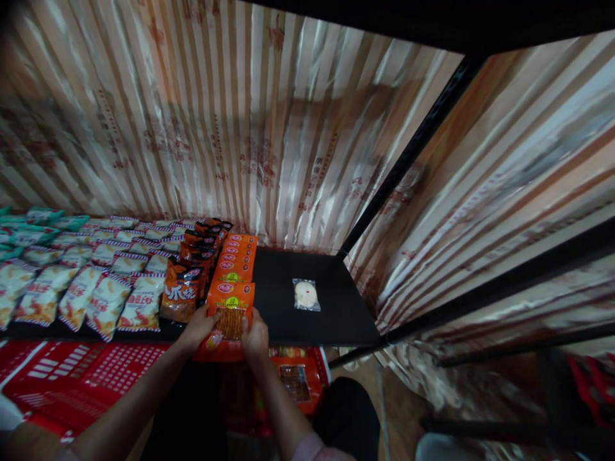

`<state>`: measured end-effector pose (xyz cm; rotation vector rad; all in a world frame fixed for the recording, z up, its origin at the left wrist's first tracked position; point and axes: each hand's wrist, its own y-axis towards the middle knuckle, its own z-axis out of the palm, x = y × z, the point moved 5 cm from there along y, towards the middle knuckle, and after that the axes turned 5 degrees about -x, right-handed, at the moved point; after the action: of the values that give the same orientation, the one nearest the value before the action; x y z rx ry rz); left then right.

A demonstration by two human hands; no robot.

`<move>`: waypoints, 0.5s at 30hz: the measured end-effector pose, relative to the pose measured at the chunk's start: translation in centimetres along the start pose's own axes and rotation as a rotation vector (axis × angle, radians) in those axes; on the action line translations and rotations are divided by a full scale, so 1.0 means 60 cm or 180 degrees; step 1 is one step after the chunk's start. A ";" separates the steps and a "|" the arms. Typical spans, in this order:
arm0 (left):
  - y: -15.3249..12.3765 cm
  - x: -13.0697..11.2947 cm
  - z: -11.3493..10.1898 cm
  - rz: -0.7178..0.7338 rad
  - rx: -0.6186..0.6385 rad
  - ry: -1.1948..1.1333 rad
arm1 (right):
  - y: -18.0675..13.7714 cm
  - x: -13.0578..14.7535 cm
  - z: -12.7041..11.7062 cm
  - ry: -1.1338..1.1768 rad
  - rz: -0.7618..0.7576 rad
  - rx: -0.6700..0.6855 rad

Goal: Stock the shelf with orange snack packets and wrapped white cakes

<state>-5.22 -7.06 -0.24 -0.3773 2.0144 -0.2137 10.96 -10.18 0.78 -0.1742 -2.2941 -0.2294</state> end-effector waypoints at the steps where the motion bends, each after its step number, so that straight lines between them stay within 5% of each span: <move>1: 0.001 -0.002 0.000 0.0031 -0.0005 0.0066 | 0.001 0.001 0.001 -0.0025 0.0003 0.0009; 15: -0.005 -0.035 -0.010 0.0170 -0.0480 0.1015 | 0.030 0.009 0.010 -0.0164 0.0191 0.0066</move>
<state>-4.82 -6.63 1.88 -0.4030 2.3603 -0.0923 10.53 -8.27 1.01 -0.2406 -2.3376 -0.1722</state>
